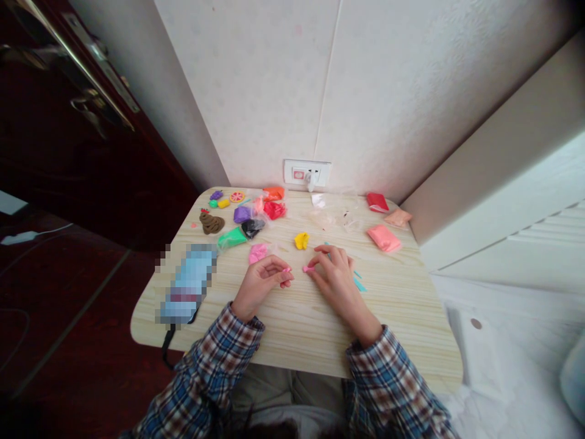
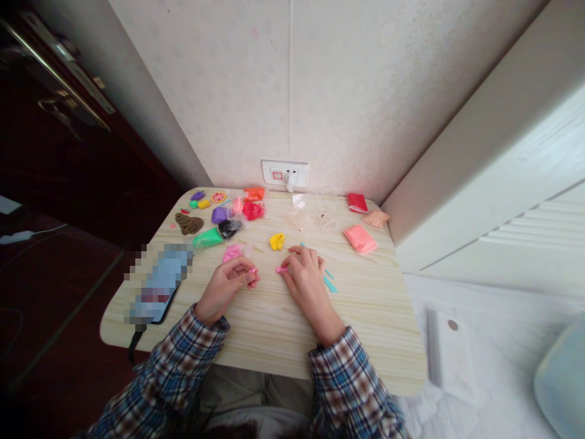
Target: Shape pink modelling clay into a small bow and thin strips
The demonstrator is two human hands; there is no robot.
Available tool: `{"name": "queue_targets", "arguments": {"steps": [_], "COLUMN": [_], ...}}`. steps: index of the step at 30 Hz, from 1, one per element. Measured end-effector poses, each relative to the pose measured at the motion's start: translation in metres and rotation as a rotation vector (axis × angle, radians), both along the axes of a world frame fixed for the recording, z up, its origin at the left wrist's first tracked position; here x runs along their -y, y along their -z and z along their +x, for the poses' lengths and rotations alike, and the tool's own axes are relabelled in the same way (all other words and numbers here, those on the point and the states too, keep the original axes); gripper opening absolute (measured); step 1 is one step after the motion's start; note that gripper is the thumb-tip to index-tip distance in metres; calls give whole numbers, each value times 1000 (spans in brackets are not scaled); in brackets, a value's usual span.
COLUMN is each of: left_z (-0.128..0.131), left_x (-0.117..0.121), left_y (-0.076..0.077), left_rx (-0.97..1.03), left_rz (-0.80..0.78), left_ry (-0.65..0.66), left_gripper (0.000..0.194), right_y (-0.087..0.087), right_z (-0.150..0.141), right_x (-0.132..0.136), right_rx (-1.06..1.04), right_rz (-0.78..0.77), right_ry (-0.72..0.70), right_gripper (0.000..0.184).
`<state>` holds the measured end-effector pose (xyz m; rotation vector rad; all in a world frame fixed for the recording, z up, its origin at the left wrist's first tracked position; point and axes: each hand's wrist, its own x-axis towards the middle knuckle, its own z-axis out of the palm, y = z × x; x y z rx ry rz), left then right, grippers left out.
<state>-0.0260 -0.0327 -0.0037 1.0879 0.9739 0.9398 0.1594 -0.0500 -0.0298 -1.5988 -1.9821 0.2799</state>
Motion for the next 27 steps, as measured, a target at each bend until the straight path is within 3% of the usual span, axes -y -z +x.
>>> {"name": "queue_targets", "arguments": {"steps": [17,27], "left_z": [1,1], "left_x": [0,0], "left_y": [4,8], "left_rx": [-75,-157], "left_rz": [68,177], "left_ry": [85,-21], "left_gripper": [28,13], "right_y": [0,-4], "right_z": [-5,38], "right_x": [-9,-1], "right_rx": [-11,-56], "right_rz": [-9,26], "right_ry": [21,354], "right_gripper": [11,16]}}
